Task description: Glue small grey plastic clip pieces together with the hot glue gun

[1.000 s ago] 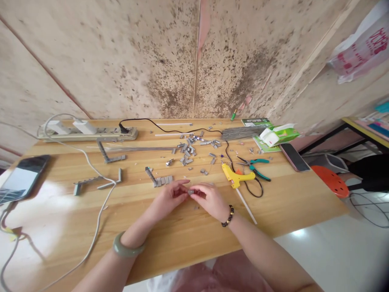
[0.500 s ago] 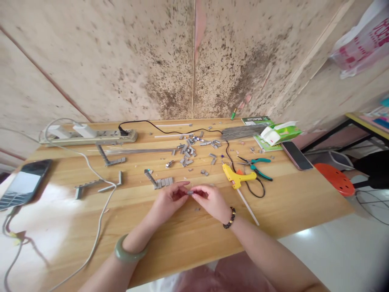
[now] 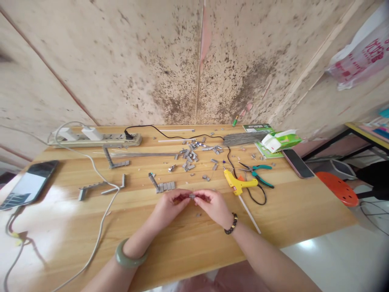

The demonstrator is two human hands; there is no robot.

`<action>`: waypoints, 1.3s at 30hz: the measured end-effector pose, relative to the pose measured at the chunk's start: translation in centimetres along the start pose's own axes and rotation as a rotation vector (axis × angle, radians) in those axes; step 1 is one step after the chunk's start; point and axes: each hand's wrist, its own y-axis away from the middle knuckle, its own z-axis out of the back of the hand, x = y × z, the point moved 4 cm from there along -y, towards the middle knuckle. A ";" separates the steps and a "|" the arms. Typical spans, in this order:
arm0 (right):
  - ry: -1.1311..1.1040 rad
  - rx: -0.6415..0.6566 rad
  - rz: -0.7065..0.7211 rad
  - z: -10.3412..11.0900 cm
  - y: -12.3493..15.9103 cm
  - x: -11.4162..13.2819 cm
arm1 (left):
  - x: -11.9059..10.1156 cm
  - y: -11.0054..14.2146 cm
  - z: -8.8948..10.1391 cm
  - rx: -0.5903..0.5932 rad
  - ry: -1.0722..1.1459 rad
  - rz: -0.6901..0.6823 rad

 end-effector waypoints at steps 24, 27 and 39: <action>0.088 -0.044 0.190 0.1 0.4 1.7 | 0.9 0.0 -0.2 0.136 0.295 0.107; 0.097 -0.068 0.186 0.2 0.4 1.7 | 0.6 0.0 -0.2 0.138 0.276 0.094; 0.211 -0.052 0.253 0.5 0.5 2.0 | -1.6 0.7 0.1 0.071 -0.211 -0.223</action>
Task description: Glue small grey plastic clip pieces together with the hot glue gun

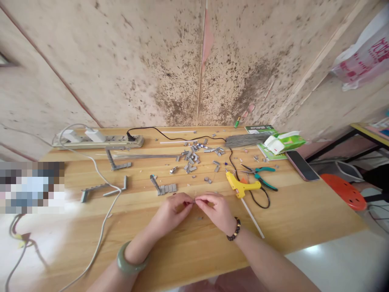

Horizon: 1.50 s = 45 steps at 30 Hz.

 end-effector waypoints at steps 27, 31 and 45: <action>0.064 0.047 0.008 -0.2 0.3 0.1 | -0.2 0.2 -0.6 0.029 -0.012 0.027; -0.046 0.061 -0.089 -0.3 0.1 -0.5 | -0.1 0.1 -0.5 0.035 0.023 0.025; 0.145 0.103 0.014 -0.3 0.5 0.1 | -0.2 0.1 -0.7 0.041 -0.097 -0.027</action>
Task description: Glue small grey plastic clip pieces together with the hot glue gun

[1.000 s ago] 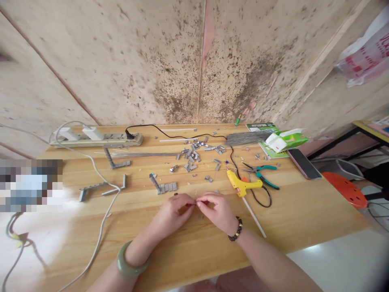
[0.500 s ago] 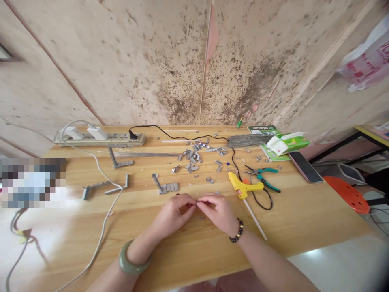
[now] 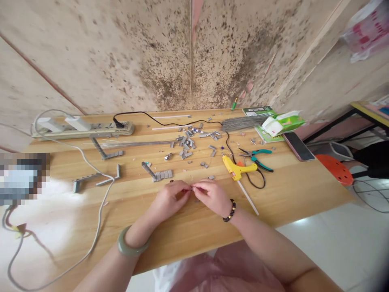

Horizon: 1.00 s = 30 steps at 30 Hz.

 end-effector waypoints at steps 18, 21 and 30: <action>-0.090 0.081 -0.081 -0.3 0.1 -0.6 | 0.2 0.1 0.0 0.037 0.045 0.014; -0.103 0.096 -0.091 -0.5 0.2 -0.7 | 0.2 0.1 -0.1 0.028 0.037 0.006; 0.203 0.047 0.037 -0.5 0.2 0.0 | 0.2 0.2 -0.2 0.043 0.011 0.011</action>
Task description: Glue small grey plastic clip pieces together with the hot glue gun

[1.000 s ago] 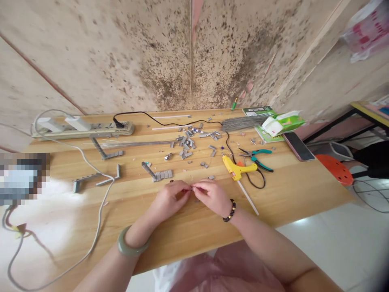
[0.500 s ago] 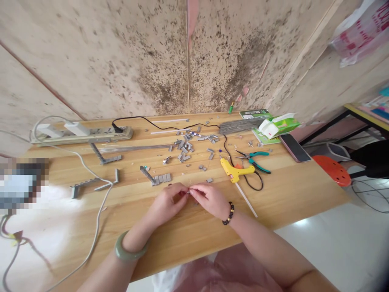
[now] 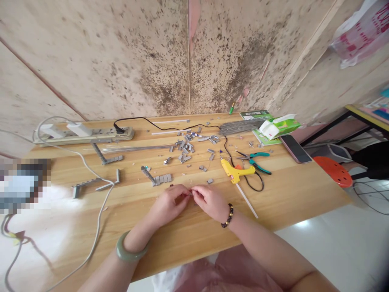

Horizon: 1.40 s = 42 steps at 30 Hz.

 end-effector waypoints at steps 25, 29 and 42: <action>-0.007 0.008 0.015 0.4 -0.1 0.3 | -0.2 -0.1 0.2 -0.012 0.014 0.002; -0.054 0.008 0.014 0.5 -0.1 0.5 | -0.1 -0.2 0.3 -0.006 0.037 0.034; -0.023 -0.038 0.045 0.2 -0.1 0.5 | -0.1 -0.1 0.1 -0.027 -0.032 -0.003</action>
